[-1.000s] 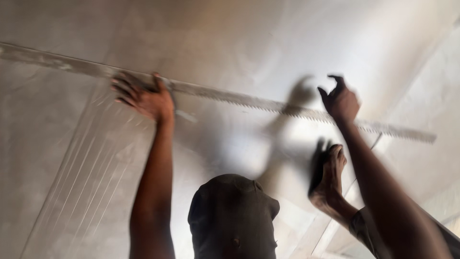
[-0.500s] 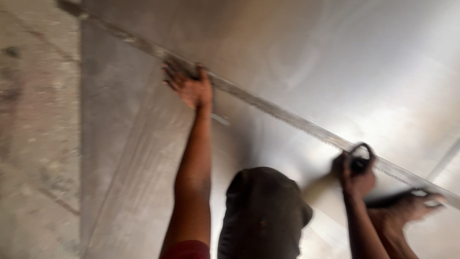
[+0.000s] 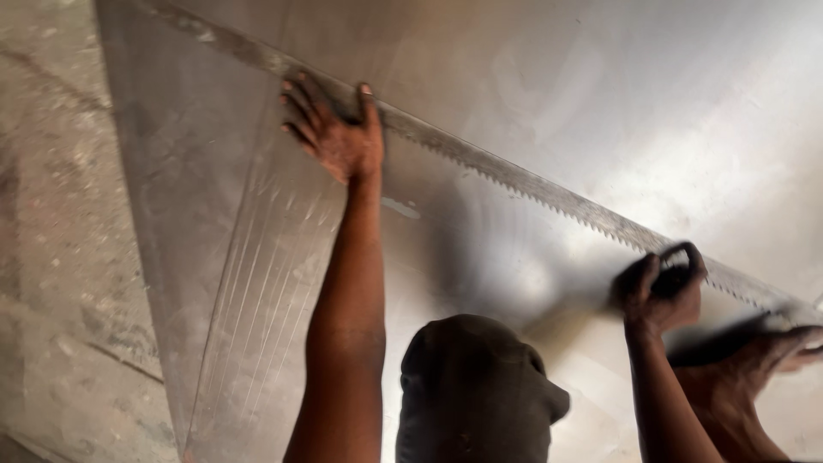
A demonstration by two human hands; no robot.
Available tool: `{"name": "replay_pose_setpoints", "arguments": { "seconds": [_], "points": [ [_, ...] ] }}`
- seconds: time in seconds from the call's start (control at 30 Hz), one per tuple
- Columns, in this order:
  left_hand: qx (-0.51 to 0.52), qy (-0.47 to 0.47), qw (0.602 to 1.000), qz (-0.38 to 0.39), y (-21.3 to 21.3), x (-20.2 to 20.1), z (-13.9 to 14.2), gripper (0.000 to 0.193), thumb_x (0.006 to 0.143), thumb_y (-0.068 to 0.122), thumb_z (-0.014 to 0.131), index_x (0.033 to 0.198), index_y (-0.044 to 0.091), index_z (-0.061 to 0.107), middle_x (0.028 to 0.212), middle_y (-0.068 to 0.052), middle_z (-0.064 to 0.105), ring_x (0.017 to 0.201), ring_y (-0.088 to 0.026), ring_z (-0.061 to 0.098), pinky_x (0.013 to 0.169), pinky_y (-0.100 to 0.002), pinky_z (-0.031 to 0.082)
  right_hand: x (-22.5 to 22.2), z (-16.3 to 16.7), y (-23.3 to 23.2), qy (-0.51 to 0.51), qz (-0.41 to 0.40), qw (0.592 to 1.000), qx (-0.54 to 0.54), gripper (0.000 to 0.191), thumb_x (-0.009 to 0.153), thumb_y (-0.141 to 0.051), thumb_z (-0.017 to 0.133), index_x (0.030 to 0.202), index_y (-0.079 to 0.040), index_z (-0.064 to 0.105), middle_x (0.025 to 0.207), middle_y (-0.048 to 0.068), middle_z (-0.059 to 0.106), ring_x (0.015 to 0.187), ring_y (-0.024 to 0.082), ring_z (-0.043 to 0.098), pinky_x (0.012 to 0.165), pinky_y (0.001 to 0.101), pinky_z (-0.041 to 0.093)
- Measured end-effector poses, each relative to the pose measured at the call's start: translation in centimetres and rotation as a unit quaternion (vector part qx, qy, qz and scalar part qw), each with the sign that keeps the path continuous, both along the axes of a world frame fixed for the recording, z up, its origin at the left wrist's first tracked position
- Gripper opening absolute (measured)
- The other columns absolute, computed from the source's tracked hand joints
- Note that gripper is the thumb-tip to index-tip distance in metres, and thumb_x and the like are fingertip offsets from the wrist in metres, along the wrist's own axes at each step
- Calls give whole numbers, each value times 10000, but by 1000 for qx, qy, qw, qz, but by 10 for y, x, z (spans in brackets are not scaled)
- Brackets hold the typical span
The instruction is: The person marks lines on a large metal sheet using a long metal ruler and a yellow pencil. They repeatedly reposition the ruler to draw parallel lines across the surface and later use a square ruler to mark perpendicular lines.
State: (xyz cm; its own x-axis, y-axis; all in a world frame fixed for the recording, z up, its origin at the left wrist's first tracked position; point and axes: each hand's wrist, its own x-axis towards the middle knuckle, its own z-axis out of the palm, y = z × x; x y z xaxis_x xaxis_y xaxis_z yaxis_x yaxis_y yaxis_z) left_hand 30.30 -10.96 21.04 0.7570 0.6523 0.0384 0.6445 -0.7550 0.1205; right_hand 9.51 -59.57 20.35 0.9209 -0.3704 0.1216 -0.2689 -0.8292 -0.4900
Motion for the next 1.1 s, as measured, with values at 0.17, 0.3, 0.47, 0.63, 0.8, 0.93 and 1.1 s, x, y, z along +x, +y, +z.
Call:
{"name": "replay_pose_setpoints", "arguments": {
  "seconds": [0.17, 0.3, 0.47, 0.63, 0.8, 0.93, 1.1],
  "points": [
    [17, 42, 999, -20, 3, -4, -10, 978, 1030, 813, 397, 1675, 103, 204, 1747, -114, 183, 1639, -322, 182, 1357, -534, 128, -2, -1, -4, 43, -57, 997, -16, 469, 1031, -276, 806, 1428, -87, 642, 728, 69, 571, 633, 184, 526, 594, 308, 438],
    [-24, 38, 999, 10, -1, -4, -7, 956, 1038, 837, 373, 1696, 165, 202, 1770, -103, 181, 1649, -335, 173, 1349, -577, 135, 5, 2, -2, -10, -31, 999, -36, 444, 1067, -384, 724, 1395, -99, 634, 760, 28, 623, 666, 122, 598, 606, 279, 485],
    [-21, 64, 997, 26, -3, -3, -4, 929, 1065, 836, 366, 1714, 201, 166, 1787, -92, 151, 1660, -331, 151, 1350, -610, 128, 17, 13, 4, -9, -42, 996, -84, 456, 1060, -454, 690, 1339, -95, 654, 731, 24, 593, 641, 117, 581, 567, 273, 464],
    [-26, 71, 997, 32, -1, -2, -5, 926, 1063, 838, 377, 1709, 213, 155, 1779, -98, 138, 1653, -336, 140, 1342, -608, 120, 21, 18, 6, -20, -33, 996, -75, 426, 1052, -434, 702, 1287, -81, 665, 726, 17, 583, 629, 107, 568, 561, 264, 453],
    [-29, 73, 996, 32, -1, -3, -8, 935, 1054, 839, 376, 1703, 202, 161, 1774, -98, 147, 1645, -331, 145, 1339, -601, 123, 14, 3, -1, -29, -30, 996, -83, 410, 1058, -392, 710, 1309, -70, 670, 732, 14, 604, 633, 100, 577, 561, 254, 449],
    [9, 43, 999, -9, 0, -5, -13, 920, 1074, 802, 373, 1703, 156, 194, 1780, -83, 195, 1660, -320, 167, 1364, -580, 141, 6, -1, -8, -22, -30, 998, -40, 393, 1067, -344, 764, 1356, -94, 673, 780, 22, 613, 704, 130, 610, 613, 267, 481],
    [22, -16, 999, -27, 2, -5, -12, 924, 1037, 715, 455, 1660, 70, 230, 1732, -153, 221, 1625, -337, 172, 1333, -569, 113, 17, 33, 1, 27, -13, 995, 97, 300, 1126, -228, 755, 1299, -14, 635, 922, 71, 692, 837, 133, 657, 752, 277, 532]
  ]
}}
